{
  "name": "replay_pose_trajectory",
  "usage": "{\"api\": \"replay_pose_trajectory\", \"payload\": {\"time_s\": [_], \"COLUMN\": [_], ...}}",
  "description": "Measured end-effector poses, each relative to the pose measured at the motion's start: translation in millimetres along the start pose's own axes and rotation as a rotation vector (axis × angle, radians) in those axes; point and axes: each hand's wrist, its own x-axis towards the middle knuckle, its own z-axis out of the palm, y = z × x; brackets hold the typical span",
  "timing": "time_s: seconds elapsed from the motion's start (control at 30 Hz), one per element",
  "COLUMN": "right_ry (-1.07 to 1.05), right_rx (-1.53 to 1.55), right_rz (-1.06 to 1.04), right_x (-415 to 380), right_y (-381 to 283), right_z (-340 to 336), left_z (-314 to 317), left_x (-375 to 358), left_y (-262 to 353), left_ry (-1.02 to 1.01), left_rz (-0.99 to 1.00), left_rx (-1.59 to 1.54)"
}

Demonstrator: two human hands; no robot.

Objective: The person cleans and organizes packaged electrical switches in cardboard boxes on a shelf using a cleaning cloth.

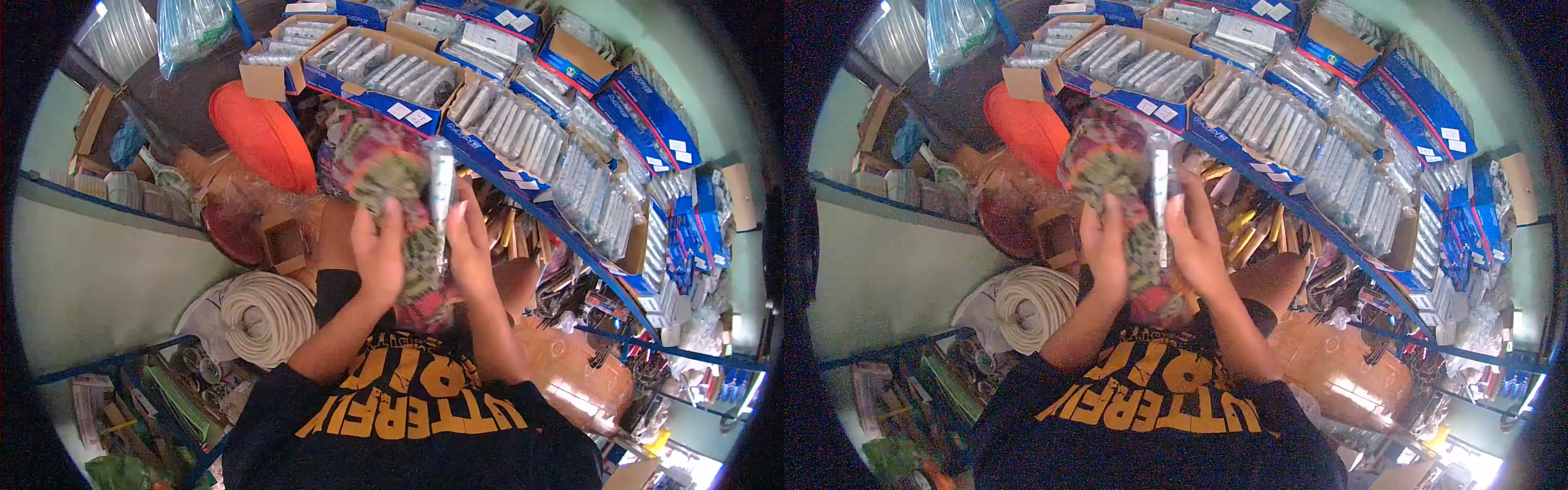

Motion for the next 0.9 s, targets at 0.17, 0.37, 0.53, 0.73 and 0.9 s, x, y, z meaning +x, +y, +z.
{"api": "replay_pose_trajectory", "payload": {"time_s": [0.17,0.37,0.53,0.73,0.9], "right_ry": [0.139,0.019,-0.169,0.002,-0.194], "right_rx": [0.465,0.785,0.497,0.569,1.007], "right_rz": [0.430,0.431,0.185,0.296,0.260], "right_x": [-2.0,2.4,-7.3,-26.5,-2.6], "right_y": [-20.6,15.7,9.8,27.6,21.9], "right_z": [-7.9,-15.6,-2.1,10.8,8.8], "left_z": [-10.6,-7.4,-13.2,2.9,2.0], "left_x": [-6.7,-10.1,27.2,25.9,0.8], "left_y": [-11.8,-12.4,12.0,25.5,24.5], "left_ry": [-0.468,-0.470,-0.445,-0.606,-0.774], "left_rz": [0.551,0.748,0.694,0.786,0.737], "left_rx": [0.749,0.983,1.133,1.033,1.176]}}
